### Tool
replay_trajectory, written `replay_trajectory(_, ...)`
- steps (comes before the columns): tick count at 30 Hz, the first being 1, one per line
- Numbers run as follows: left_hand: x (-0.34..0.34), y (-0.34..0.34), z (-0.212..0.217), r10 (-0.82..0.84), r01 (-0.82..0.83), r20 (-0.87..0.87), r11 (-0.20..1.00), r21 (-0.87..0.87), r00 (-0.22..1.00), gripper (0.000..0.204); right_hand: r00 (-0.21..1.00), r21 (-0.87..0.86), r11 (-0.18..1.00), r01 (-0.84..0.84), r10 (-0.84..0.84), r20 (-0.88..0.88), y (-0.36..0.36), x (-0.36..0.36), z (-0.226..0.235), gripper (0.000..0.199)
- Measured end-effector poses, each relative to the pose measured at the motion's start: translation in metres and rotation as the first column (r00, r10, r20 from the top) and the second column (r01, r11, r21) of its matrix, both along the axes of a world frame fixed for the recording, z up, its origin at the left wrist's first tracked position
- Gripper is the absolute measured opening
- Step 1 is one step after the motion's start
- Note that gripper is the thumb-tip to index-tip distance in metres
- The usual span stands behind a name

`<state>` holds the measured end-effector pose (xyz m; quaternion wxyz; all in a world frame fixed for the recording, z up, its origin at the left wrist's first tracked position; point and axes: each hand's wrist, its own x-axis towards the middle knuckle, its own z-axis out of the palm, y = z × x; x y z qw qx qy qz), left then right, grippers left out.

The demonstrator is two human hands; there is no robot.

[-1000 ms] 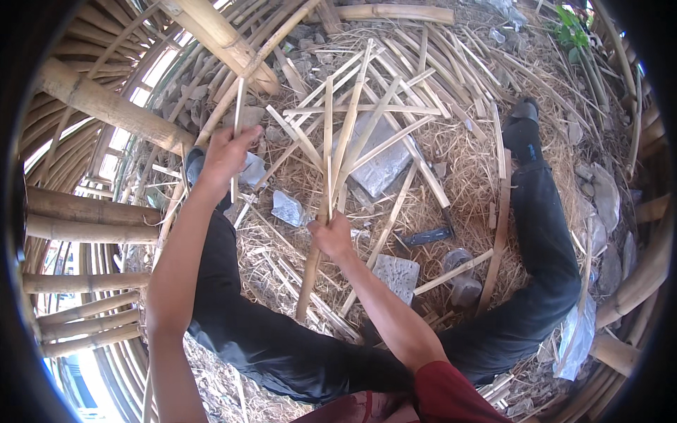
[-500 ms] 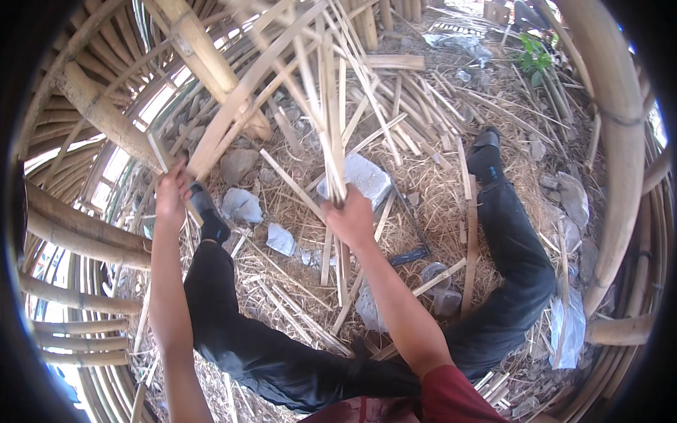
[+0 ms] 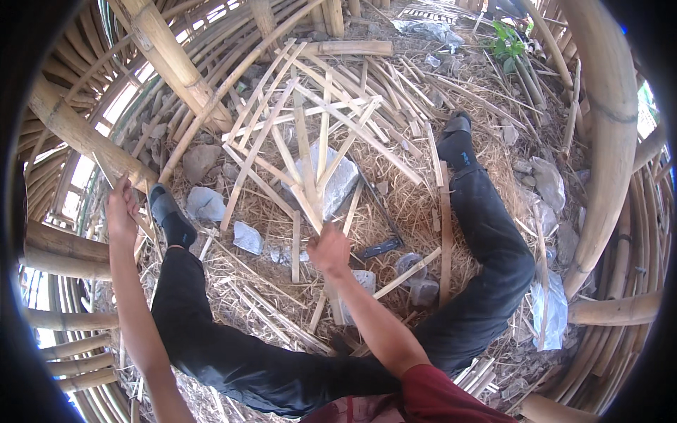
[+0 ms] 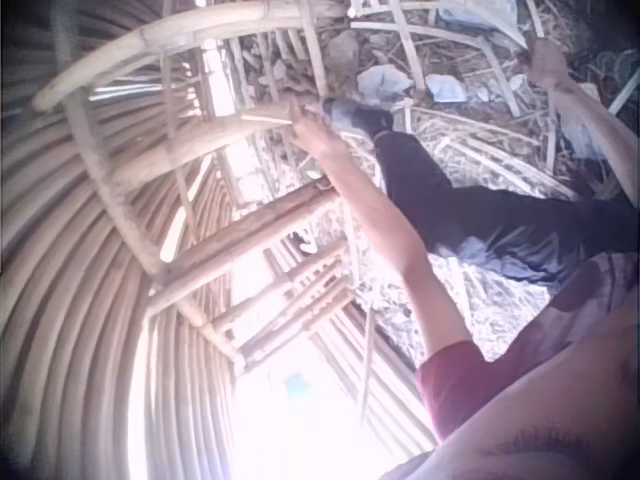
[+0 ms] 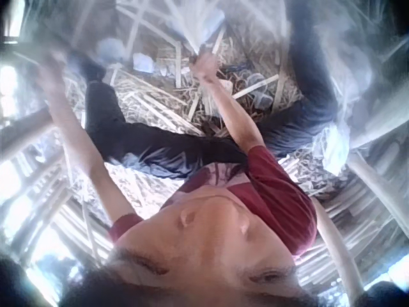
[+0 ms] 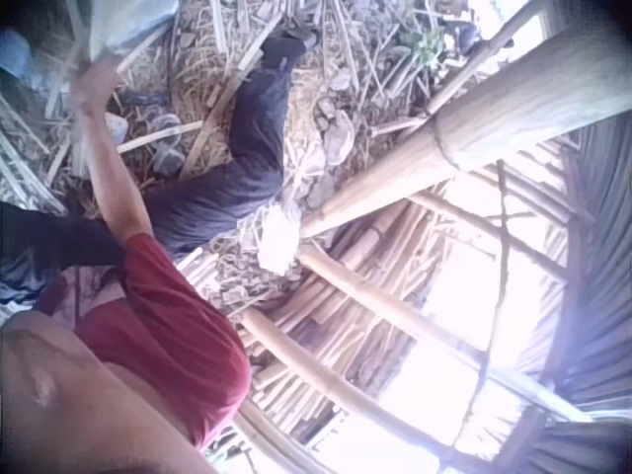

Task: The person weaves bamboo strips together, using a hammer to tap a nail into the wood and a small knife to trim the strips.

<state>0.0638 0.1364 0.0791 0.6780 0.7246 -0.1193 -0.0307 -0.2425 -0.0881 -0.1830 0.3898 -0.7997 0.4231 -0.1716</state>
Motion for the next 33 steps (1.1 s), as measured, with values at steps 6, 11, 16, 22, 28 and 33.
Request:
replay_trajectory(6,-0.019,-0.002,0.01,0.04,-0.043,0.037,0.995,0.085,0.999,0.021,0.989,0.195,0.98,-0.039,0.065,-0.131,0.043,0.038,-0.054,0.028)
replay_trajectory(11,-0.041,-0.042,-0.003,-0.08,0.076,0.018,0.987,0.14,0.997,0.024,0.991,0.285,0.958,0.026,0.012,-0.131,0.058,0.033,-0.069,0.028)
replay_trajectory(16,-0.038,-0.053,-0.017,-0.15,0.149,-0.006,0.971,0.189,0.989,0.022,0.983,0.378,0.925,-0.037,0.102,-0.154,0.067,0.066,-0.075,0.045)
replay_trajectory(22,-0.052,-0.088,-0.041,-0.335,0.373,-0.165,0.844,0.385,0.928,0.02,0.968,0.524,0.84,-0.139,0.228,-0.109,0.038,0.049,-0.043,0.059)
replay_trajectory(28,-0.052,-0.094,-0.127,-0.383,0.581,-0.439,0.588,0.563,0.813,0.02,0.902,0.555,0.777,-0.298,0.039,0.429,-0.03,-0.023,-0.063,0.033)
replay_trajectory(33,-0.028,-0.108,-0.188,-0.366,0.653,-0.545,0.515,0.556,0.754,0.019,0.97,0.292,0.927,-0.235,0.242,0.014,-0.092,-0.053,-0.028,0.036)
